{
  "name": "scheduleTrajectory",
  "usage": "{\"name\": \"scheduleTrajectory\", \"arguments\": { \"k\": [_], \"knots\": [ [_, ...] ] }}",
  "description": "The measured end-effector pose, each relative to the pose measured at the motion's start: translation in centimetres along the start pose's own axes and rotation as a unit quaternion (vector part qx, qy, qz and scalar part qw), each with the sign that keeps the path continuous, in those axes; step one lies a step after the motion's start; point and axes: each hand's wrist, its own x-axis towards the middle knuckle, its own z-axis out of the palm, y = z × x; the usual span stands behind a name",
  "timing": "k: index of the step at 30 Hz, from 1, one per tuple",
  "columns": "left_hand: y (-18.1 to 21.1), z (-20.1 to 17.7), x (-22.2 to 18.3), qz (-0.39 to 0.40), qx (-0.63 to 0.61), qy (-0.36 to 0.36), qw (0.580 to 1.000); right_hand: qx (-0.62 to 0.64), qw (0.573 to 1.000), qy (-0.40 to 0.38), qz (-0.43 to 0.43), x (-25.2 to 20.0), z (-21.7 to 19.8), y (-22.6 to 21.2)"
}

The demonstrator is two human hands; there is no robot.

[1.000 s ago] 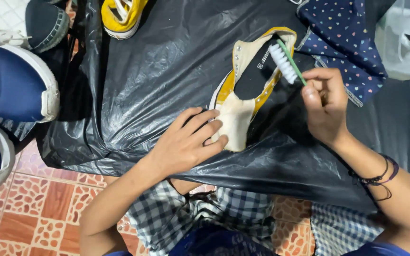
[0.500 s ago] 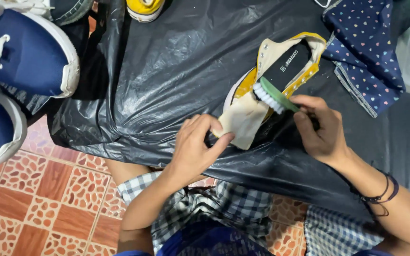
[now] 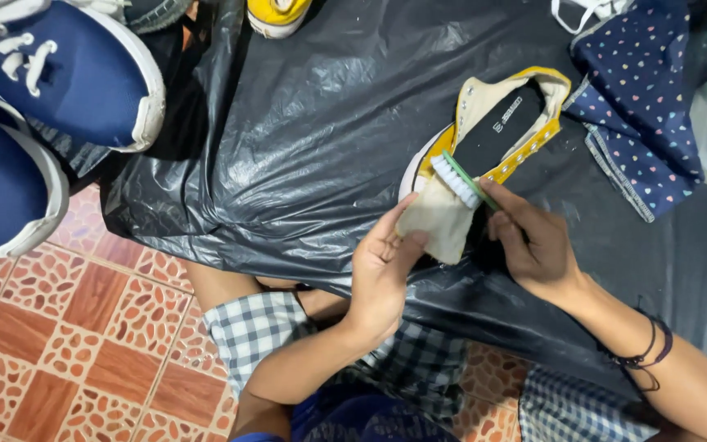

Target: The person is cleaning the interior of a yellow sneaker by scrubbing the lining and tongue with a small brush dipped in cleaning solution.

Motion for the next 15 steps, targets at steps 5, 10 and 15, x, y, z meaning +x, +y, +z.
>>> {"name": "scheduleTrajectory", "arguments": {
  "k": [5, 10, 15],
  "knots": [
    [0.1, -0.3, 0.6, -0.044, -0.089, 0.056, 0.994, -0.082, 0.992, -0.009, -0.094, 0.2, 0.4, -0.8],
    [1.0, -0.1, 0.6, -0.014, -0.118, 0.064, 0.991, -0.241, 0.95, -0.04, -0.192, -0.1, 0.9, -2.7],
    [-1.7, -2.7, 1.1, -0.067, -0.183, 0.066, 0.979, -0.379, 0.874, -0.053, -0.298, 0.8, 0.2, -2.4]
  ]
}}
